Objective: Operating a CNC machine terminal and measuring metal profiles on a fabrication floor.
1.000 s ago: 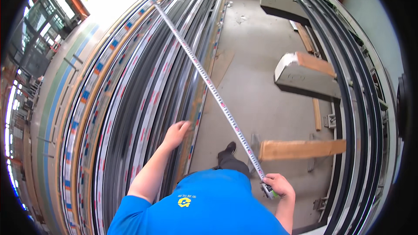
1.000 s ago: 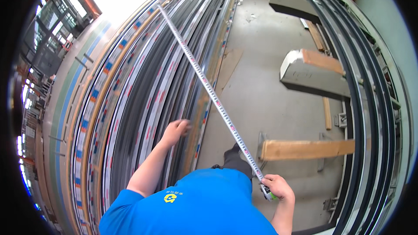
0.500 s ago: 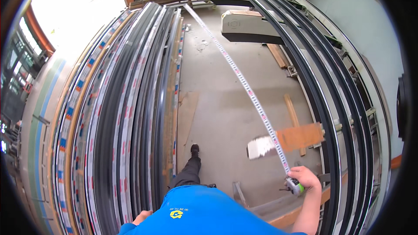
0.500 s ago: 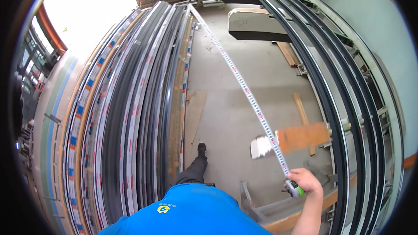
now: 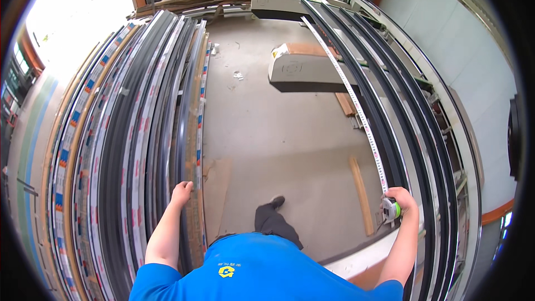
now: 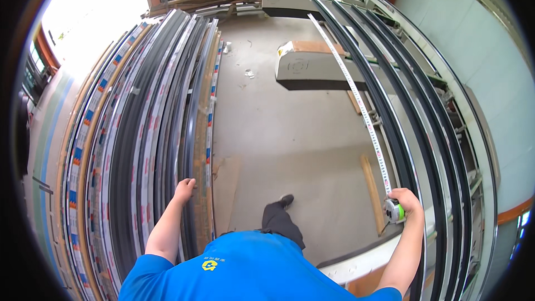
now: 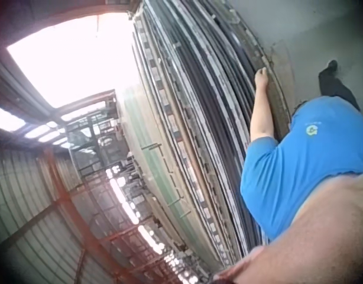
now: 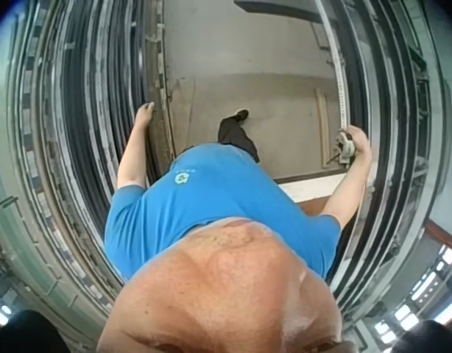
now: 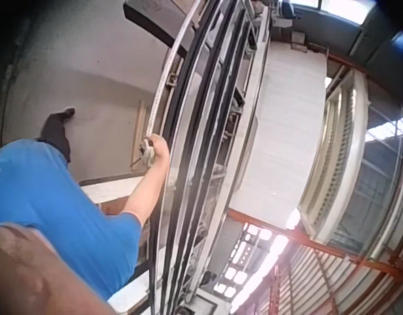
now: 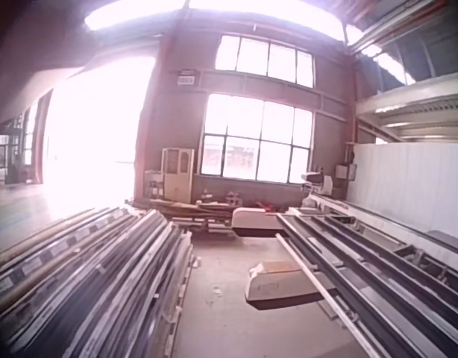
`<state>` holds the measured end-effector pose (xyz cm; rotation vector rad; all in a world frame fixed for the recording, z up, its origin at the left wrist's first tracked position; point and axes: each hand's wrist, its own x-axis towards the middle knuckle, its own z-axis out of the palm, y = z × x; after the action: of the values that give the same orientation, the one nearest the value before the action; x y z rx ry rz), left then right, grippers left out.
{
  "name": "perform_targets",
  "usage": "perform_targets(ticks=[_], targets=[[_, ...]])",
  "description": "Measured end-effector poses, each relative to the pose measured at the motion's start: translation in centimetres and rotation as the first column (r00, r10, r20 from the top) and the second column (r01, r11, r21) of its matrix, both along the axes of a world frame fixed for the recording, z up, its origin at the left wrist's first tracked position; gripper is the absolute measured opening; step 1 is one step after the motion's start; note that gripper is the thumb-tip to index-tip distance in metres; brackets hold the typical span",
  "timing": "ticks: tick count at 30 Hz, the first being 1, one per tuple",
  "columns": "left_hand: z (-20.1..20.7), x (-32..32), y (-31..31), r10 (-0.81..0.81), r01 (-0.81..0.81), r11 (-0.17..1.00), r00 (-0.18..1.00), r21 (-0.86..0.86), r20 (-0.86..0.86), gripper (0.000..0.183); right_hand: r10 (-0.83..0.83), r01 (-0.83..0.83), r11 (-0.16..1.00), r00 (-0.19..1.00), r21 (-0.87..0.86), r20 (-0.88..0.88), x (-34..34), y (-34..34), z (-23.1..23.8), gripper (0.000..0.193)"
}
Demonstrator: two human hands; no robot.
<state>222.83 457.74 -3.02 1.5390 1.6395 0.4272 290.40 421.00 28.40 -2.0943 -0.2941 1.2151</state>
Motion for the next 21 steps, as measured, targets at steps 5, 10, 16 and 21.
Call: perform_targets(ticks=[5,10,16,21], targets=[[-8.3,3.7,3.6,0.059,-0.086,0.985,0.983,-0.149,-0.176,0.050,0.019,-0.020,1.000,0.999,0.023,0.027,14.3,15.9,-2.1,0.024],[-11.4,8.6,-2.9,0.280,-0.387,0.654,0.922,-0.650,-0.267,0.048,0.023,-0.024,0.999,0.999,-0.031,-0.027,26.5,33.0,-1.5,0.028],[-1.3,21.1,2.5,0.313,-0.387,0.565,0.918,-0.728,-0.245,0.044,0.029,-0.032,0.999,0.998,-0.044,-0.055,38.3,49.0,-2.3,0.026],[-5.9,26.2,13.6,0.379,-0.382,0.537,0.906,-0.752,-0.189,0.043,0.028,-0.030,0.999,0.994,-0.019,-0.108,44.8,59.2,-3.8,0.025]])
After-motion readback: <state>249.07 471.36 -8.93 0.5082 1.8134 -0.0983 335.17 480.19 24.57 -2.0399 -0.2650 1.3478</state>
